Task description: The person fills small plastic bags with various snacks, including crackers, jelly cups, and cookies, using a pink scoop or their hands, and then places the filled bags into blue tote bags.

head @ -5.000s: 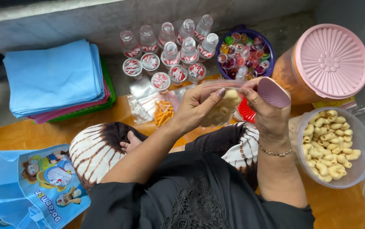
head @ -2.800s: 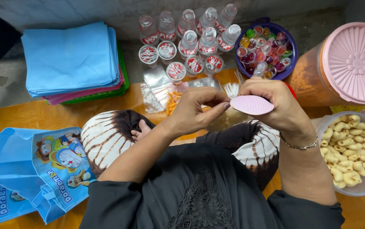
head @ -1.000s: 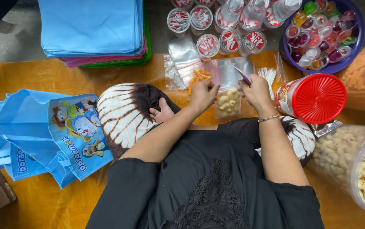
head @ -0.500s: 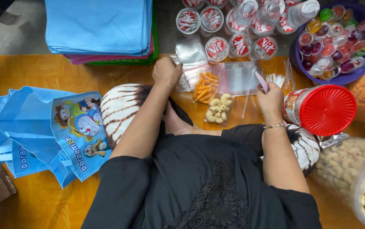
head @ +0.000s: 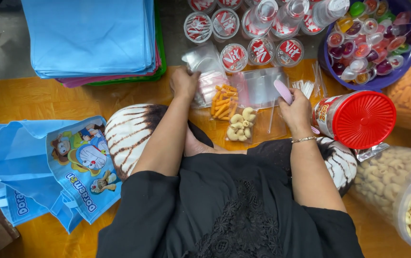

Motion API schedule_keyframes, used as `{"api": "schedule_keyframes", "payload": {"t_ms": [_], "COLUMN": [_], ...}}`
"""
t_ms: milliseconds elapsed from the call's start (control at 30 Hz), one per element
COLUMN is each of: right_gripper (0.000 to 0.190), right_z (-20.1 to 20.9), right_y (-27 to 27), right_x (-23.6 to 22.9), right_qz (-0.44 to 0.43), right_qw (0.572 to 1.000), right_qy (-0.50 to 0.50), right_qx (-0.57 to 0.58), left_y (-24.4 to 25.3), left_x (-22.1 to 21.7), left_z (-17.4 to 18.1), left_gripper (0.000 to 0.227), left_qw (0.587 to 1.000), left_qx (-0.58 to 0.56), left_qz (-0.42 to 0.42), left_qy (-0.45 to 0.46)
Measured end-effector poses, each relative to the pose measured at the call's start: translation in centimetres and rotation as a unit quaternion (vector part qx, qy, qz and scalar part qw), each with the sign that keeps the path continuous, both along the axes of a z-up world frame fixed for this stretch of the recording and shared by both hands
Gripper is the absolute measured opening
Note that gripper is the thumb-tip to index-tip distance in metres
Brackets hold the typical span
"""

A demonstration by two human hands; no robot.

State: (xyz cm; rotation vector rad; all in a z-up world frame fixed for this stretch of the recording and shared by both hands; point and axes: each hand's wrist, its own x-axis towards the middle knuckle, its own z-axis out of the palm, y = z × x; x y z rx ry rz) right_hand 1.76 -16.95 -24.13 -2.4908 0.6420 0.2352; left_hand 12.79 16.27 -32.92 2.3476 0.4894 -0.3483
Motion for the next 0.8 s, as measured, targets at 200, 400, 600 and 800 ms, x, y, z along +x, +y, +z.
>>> {"api": "schedule_keyframes", "payload": {"t_ms": [200,400,600,800], "right_gripper": [0.026,0.015,0.025,0.068], "right_z": [-4.4,-5.5,10.6,22.4], "right_y": [-0.6,-2.1,-0.1,-10.5], "right_x": [-0.5,-1.4,-3.5,-16.2], "right_qz": [0.056,-0.047,-0.094,-0.065], "right_qw": [0.996,0.982,0.918,0.961], "right_qy": [-0.066,-0.152,-0.185,-0.239], "right_qx": [0.013,0.106,0.338,-0.126], "left_y": [1.6,1.4,1.1,-3.0], "left_x": [-0.2,-2.8,-3.8,-5.9], "left_z": [-2.5,6.2,12.2,20.1], "left_gripper": [0.027,0.012,0.025,0.017], "left_qw": [0.993,0.944,0.847,0.775], "left_qx": [0.083,0.148,-0.508,-0.615], "left_qz": [-0.056,-0.073,0.152,0.112], "left_qy": [-0.064,-0.285,-0.039,0.088]}}
